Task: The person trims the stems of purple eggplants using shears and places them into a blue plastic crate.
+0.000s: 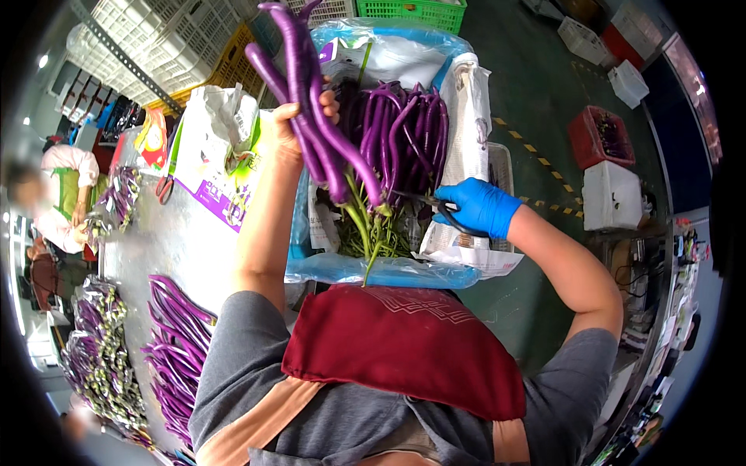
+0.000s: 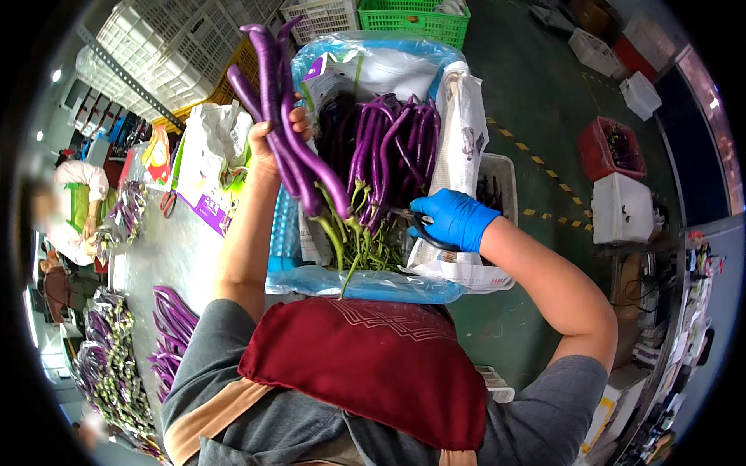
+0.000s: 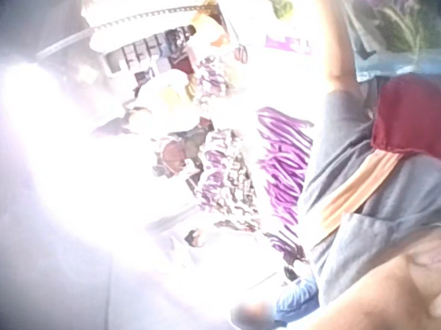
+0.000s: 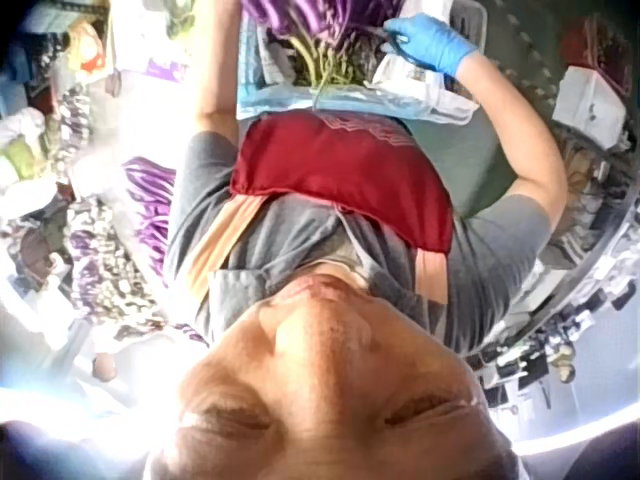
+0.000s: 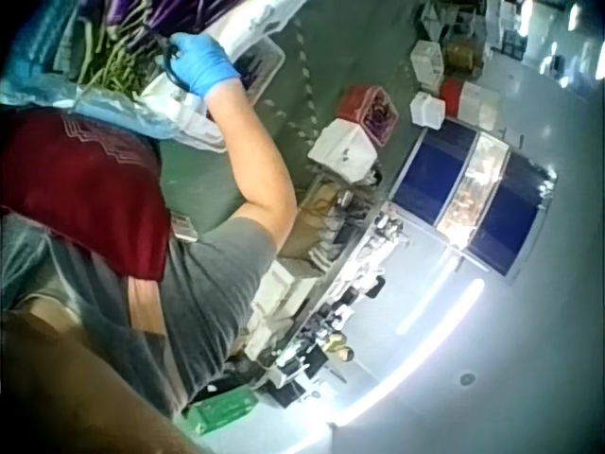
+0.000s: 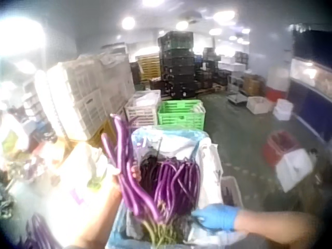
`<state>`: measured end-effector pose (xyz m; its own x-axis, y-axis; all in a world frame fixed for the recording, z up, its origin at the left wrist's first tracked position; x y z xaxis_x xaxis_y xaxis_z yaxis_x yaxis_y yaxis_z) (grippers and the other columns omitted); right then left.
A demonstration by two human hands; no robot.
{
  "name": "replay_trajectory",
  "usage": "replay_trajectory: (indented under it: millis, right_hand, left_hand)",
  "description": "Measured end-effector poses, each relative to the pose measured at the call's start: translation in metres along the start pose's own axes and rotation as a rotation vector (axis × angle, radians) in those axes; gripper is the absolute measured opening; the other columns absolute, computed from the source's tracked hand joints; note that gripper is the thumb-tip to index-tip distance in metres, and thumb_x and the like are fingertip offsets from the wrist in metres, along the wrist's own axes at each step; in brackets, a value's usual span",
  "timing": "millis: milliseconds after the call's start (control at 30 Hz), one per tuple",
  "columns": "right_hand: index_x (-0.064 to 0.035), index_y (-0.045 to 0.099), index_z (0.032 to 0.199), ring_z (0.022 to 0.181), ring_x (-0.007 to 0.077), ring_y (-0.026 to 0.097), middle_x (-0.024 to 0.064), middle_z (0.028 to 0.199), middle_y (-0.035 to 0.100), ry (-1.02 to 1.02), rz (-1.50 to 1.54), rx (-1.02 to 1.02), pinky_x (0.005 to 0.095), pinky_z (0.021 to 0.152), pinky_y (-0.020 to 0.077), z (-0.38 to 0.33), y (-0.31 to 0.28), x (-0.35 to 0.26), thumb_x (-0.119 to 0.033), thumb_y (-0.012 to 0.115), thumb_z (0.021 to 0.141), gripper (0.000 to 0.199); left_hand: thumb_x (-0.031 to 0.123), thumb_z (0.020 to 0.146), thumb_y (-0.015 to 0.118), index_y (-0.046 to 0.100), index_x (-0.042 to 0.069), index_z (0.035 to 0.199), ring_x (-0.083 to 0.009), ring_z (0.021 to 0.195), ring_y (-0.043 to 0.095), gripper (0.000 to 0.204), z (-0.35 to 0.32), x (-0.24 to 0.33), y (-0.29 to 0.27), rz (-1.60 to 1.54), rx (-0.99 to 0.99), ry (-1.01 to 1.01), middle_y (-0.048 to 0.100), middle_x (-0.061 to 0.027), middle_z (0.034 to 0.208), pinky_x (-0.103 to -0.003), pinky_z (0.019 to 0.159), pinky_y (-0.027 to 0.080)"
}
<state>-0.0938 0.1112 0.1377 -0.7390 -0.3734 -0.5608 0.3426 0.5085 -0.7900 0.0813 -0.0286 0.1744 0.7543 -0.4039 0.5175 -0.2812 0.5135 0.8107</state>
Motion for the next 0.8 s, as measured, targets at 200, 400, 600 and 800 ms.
replay_trajectory:
  millis: [200, 400, 600, 800]
  right_hand:
    - [-0.0050, 0.054, 0.101, 0.066, 0.0259, 0.055, 0.0147, 0.072, 0.057, -0.050, 0.263, -0.016, 0.0344, 0.065, 0.0438, 0.016, 0.008, -0.005, -0.040, 0.061, 0.078, 0.042]
    - [-0.0051, 0.054, 0.104, 0.070, 0.0159, 0.056, 0.0125, 0.078, 0.061, -0.048, 0.288, -0.044, 0.0297, 0.068, 0.0458, 0.038, 0.021, -0.012, -0.025, 0.063, 0.078, 0.034]
    - [-0.0039, 0.056, 0.096, 0.068, 0.0317, 0.059, 0.0177, 0.077, 0.060, -0.079, -0.084, -0.033, 0.0359, 0.063, 0.0453, 0.043, 0.005, -0.015, -0.022, 0.058, 0.078, 0.026]
    - [-0.0029, 0.057, 0.090, 0.069, 0.0316, 0.058, 0.0186, 0.073, 0.059, -0.068, -0.052, 0.038, 0.0351, 0.064, 0.0457, 0.038, 0.003, 0.008, -0.020, 0.061, 0.077, 0.022]
  left_hand:
    - [0.020, 0.057, 0.067, 0.039, 0.000, 0.115, -0.0174, 0.072, 0.046, 0.067, -0.003, 0.004, 0.013, -0.138, -0.072, 0.089, 0.046, -0.0052, 0.081, -0.029, 0.066, 0.040]
    - [0.021, 0.059, 0.065, 0.038, 0.000, 0.116, -0.0190, 0.075, 0.048, 0.067, 0.002, -0.011, 0.018, -0.125, -0.062, 0.085, 0.047, -0.0063, 0.082, -0.031, 0.067, 0.041]
    - [0.019, 0.058, 0.067, 0.037, -0.001, 0.116, -0.0200, 0.075, 0.047, 0.068, 0.014, -0.042, 0.027, -0.081, -0.013, 0.011, 0.047, -0.0075, 0.084, -0.032, 0.068, 0.043]
    - [0.009, 0.066, 0.063, 0.042, -0.002, 0.115, -0.0286, 0.088, 0.059, 0.054, 0.023, -0.054, -0.016, 0.212, 0.210, -0.163, 0.055, -0.0172, 0.099, -0.040, 0.077, 0.051]
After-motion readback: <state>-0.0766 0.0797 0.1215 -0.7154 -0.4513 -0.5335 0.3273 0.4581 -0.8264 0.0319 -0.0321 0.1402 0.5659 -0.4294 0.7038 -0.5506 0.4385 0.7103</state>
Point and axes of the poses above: each hand's wrist, its own z-axis towards the middle knuckle, its own y-axis out of the palm, x = y × z, the point moved 10 cm from there along z, towards the middle knuckle
